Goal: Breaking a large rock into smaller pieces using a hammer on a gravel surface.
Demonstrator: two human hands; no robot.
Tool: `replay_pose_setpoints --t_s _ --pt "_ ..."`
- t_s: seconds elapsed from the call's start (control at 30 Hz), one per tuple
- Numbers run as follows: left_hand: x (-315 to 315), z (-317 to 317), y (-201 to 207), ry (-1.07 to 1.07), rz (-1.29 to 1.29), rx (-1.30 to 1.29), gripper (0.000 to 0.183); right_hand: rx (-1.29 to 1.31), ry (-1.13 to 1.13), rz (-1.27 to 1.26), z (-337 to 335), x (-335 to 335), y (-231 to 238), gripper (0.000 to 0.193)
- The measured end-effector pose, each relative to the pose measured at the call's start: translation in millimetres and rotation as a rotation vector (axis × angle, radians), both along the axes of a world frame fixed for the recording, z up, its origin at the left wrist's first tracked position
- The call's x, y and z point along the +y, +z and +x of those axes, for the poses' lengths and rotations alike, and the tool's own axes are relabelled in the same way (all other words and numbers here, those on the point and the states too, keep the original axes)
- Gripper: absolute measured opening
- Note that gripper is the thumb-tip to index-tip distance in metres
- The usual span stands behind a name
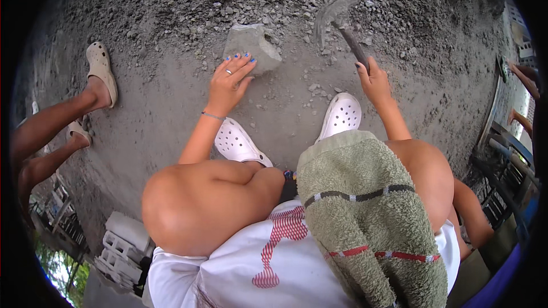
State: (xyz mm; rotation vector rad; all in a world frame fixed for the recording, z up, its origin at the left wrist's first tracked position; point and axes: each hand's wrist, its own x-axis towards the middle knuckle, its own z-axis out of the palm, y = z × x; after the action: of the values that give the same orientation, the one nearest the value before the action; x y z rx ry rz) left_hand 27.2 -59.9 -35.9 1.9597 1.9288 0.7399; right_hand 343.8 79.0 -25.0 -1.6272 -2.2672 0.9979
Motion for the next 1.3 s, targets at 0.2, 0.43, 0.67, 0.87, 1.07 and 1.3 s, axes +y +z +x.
replay_pose_setpoints --t_s 0.2,0.43,0.67,0.87,1.07,1.3 --pt "-8.9 0.3 -8.1 -0.001 -0.023 -0.004 0.036 -0.224 0.061 -0.152 7.6 1.2 -24.1 0.033" --pt "-3.6 0.6 -3.9 0.002 0.020 0.000 0.036 0.120 -0.096 0.040 -9.1 -1.9 42.3 0.024" --pt "-2.9 2.9 -3.7 0.008 0.028 -0.001 0.035 -0.281 0.000 -0.176 22.6 -13.6 -30.8 0.042" --pt "-3.9 1.9 -5.3 0.025 0.009 -0.014 0.036 -0.109 -0.125 -0.281 14.5 -2.5 14.7 0.039" --pt "-3.9 3.4 -6.5 0.020 0.034 -0.009 0.035 -0.089 -0.076 -0.109 24.8 -18.1 22.6 0.033" --pt "-5.2 4.0 -10.2 0.017 0.019 -0.005 0.036 -0.406 0.068 -0.229 23.1 6.1 3.2 0.038"
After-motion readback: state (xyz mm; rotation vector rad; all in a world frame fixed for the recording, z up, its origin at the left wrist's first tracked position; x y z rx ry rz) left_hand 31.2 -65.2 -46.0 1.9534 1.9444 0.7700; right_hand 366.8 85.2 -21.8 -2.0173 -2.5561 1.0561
